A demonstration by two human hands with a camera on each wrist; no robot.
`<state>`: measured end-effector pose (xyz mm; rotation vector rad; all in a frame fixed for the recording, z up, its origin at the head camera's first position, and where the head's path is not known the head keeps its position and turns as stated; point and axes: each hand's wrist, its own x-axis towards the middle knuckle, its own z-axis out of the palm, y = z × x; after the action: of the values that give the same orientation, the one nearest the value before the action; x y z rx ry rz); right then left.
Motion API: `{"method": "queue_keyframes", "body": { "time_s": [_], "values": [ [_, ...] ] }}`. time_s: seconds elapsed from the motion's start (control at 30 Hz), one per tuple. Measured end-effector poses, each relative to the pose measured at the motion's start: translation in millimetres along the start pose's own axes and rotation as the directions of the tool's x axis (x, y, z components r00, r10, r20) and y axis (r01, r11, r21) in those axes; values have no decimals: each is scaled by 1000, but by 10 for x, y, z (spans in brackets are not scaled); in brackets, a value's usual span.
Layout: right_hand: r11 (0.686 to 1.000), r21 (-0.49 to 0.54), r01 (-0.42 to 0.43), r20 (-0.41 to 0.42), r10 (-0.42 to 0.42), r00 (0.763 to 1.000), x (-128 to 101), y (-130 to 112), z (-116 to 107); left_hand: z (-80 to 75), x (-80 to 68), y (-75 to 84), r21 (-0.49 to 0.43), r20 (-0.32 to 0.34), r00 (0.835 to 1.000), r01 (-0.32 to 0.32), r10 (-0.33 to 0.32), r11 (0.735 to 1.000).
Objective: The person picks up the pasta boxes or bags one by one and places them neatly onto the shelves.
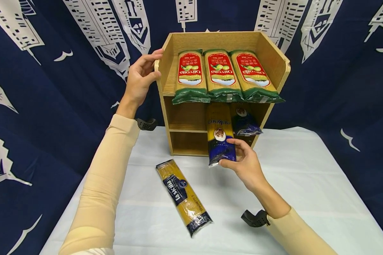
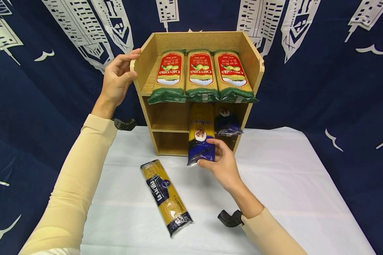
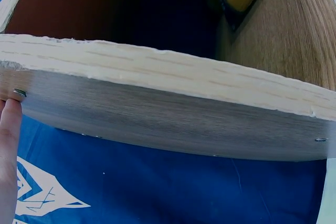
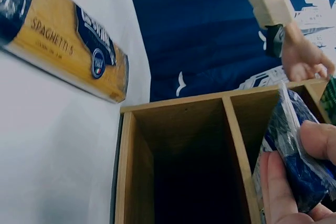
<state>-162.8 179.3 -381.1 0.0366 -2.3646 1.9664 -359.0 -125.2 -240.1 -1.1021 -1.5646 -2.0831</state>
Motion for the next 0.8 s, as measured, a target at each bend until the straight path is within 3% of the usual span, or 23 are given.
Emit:
{"method": "queue_keyframes", "body": {
  "time_s": [0.4, 0.6, 0.8],
  "values": [
    [993, 101, 57, -130, -43, 991, 264, 75, 83, 3, -11, 14, 5, 0, 1000, 3, -3, 1000],
    [994, 29, 103, -190, -96, 977, 265, 120, 111, 16, -10, 21, 4, -2, 1000, 3, -3, 1000],
    [975, -112, 193, -234, -214, 948, 53, 128, 106, 9, -5, 13, -3, -1, 1000, -7, 7, 1000]
  ]
}}
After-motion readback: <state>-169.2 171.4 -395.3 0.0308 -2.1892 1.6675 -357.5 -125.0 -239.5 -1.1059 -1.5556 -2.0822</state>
